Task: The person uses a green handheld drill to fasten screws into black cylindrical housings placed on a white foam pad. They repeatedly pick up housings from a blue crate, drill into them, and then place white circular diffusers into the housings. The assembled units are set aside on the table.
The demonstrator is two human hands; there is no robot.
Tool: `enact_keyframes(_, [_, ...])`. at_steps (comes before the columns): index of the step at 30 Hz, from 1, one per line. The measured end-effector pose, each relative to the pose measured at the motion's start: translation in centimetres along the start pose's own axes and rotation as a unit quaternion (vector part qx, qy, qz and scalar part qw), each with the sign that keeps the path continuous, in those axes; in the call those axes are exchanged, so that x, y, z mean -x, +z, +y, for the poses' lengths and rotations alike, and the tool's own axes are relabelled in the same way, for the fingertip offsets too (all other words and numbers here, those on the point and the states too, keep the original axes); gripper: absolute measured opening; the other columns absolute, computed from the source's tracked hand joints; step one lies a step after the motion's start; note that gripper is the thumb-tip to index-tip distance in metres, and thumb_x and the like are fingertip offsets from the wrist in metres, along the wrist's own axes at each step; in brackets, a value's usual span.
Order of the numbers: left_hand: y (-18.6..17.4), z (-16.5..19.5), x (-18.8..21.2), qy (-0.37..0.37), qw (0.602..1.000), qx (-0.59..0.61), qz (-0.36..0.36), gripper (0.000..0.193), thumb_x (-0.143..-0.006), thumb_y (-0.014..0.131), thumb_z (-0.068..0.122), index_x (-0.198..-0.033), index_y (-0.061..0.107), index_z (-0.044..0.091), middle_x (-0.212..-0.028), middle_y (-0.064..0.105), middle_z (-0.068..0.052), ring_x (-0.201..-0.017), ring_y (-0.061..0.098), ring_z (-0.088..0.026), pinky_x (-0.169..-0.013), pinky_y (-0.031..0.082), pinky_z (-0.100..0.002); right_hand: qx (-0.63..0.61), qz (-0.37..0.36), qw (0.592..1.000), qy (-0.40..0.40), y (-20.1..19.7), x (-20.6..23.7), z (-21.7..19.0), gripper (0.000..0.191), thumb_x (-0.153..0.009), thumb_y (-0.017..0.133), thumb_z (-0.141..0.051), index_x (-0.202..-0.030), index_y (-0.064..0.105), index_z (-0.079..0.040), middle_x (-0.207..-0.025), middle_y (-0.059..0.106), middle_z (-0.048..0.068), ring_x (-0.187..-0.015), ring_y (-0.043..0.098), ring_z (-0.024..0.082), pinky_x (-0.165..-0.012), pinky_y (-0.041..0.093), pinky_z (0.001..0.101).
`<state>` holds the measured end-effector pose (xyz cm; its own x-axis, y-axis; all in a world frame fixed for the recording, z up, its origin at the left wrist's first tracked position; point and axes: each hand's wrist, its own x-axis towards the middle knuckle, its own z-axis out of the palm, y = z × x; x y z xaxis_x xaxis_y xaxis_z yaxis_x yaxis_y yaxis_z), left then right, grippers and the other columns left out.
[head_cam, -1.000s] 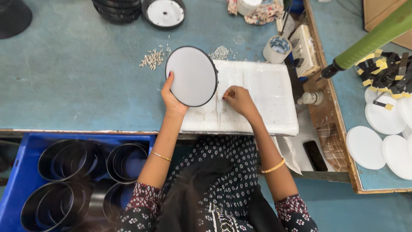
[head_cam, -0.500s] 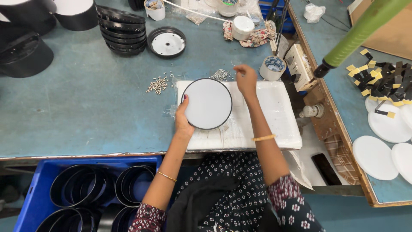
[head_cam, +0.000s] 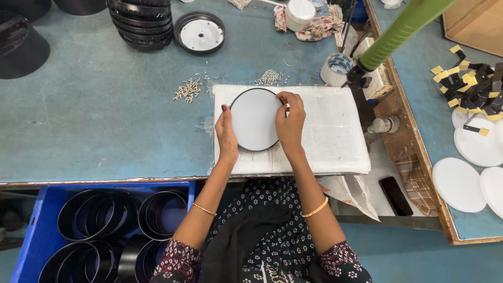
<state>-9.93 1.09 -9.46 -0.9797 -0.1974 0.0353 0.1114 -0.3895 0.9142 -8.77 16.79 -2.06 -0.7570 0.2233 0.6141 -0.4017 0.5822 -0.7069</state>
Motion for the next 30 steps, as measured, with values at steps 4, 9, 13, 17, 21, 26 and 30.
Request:
enact_keyframes(4, [0.2,0.4,0.3,0.033,0.999,-0.024,-0.001,0.057,-0.104,0.047,0.060,-0.071,0.034,0.016,-0.067,0.026,0.009,-0.062,0.022,-0.006,-0.056,0.020,-0.027,0.080,0.003,0.997,0.013,0.4,0.8,-0.4,0.033,-0.083,0.048,0.011,-0.109,0.063,0.000,-0.106,0.061,0.014,-0.099,0.055,0.029,-0.083,0.048,0.0373])
enact_keyframes(9, [0.6,0.8,0.7,0.075,0.996,-0.044,0.006,0.055,-0.106,0.048,0.056,-0.070,0.032,0.016,-0.067,0.025,0.009,-0.063,0.020,-0.006,-0.056,0.018,-0.028,0.095,-0.026,0.994,0.051,0.3,-1.1,-0.1,0.013,-0.086,0.052,0.001,-0.097,0.059,-0.001,-0.101,0.059,0.014,-0.098,0.050,0.031,-0.090,0.043,0.0421])
enact_keyframes(13, [0.7,0.8,0.9,0.051,0.998,-0.031,0.027,0.052,-0.107,0.049,0.050,-0.072,0.036,0.014,-0.071,0.026,0.008,-0.068,0.022,-0.006,-0.060,0.022,-0.028,0.113,-0.011,0.989,0.091,0.8,-1.7,-1.2,0.011,-0.095,0.061,-0.014,-0.092,0.059,-0.004,-0.105,0.054,0.013,-0.102,0.047,0.030,-0.092,0.039,0.0449])
enact_keyframes(17, [0.5,-0.1,0.7,0.051,0.998,-0.007,0.034,0.047,-0.107,0.050,0.047,-0.075,0.042,0.012,-0.072,0.032,0.007,-0.070,0.027,-0.006,-0.062,0.027,-0.027,0.157,0.026,0.985,0.069,2.7,0.3,-3.3,0.021,-0.095,0.069,-0.020,-0.083,0.058,-0.007,-0.113,0.049,0.013,-0.109,0.044,0.031,-0.097,0.033,0.0485])
enact_keyframes(21, [0.2,-0.7,0.4,0.056,0.997,0.001,0.052,0.036,-0.103,0.056,0.045,-0.089,0.048,0.013,-0.076,0.035,0.008,-0.071,0.030,-0.005,-0.062,0.026,-0.025,0.128,0.070,0.989,0.032,3.2,0.8,-3.9,0.013,-0.093,0.069,-0.016,-0.097,0.060,-0.008,-0.116,0.049,0.011,-0.113,0.044,0.030,-0.097,0.033,0.0475])
enact_keyframes(26, [0.9,1.5,1.1,0.025,1.000,0.013,0.012,0.036,-0.103,0.059,0.044,-0.095,0.045,0.012,-0.065,0.035,0.007,-0.060,0.025,-0.004,-0.053,0.019,-0.024,0.067,0.048,0.997,-0.013,2.1,0.3,-3.4,0.015,-0.093,0.064,-0.009,-0.107,0.060,-0.004,-0.110,0.051,0.010,-0.107,0.046,0.028,-0.097,0.037,0.0442])
enact_keyframes(30, [2.7,6.1,2.2,0.119,0.990,-0.079,-0.024,0.037,-0.106,0.063,0.040,-0.101,0.045,0.008,-0.068,0.050,0.003,-0.061,0.035,-0.003,-0.053,0.025,-0.025,-0.021,0.077,0.995,-0.059,1.1,-0.2,-2.4,0.005,-0.097,0.061,-0.005,-0.102,0.060,-0.002,-0.103,0.057,0.010,-0.101,0.052,0.025,-0.092,0.045,0.0361])
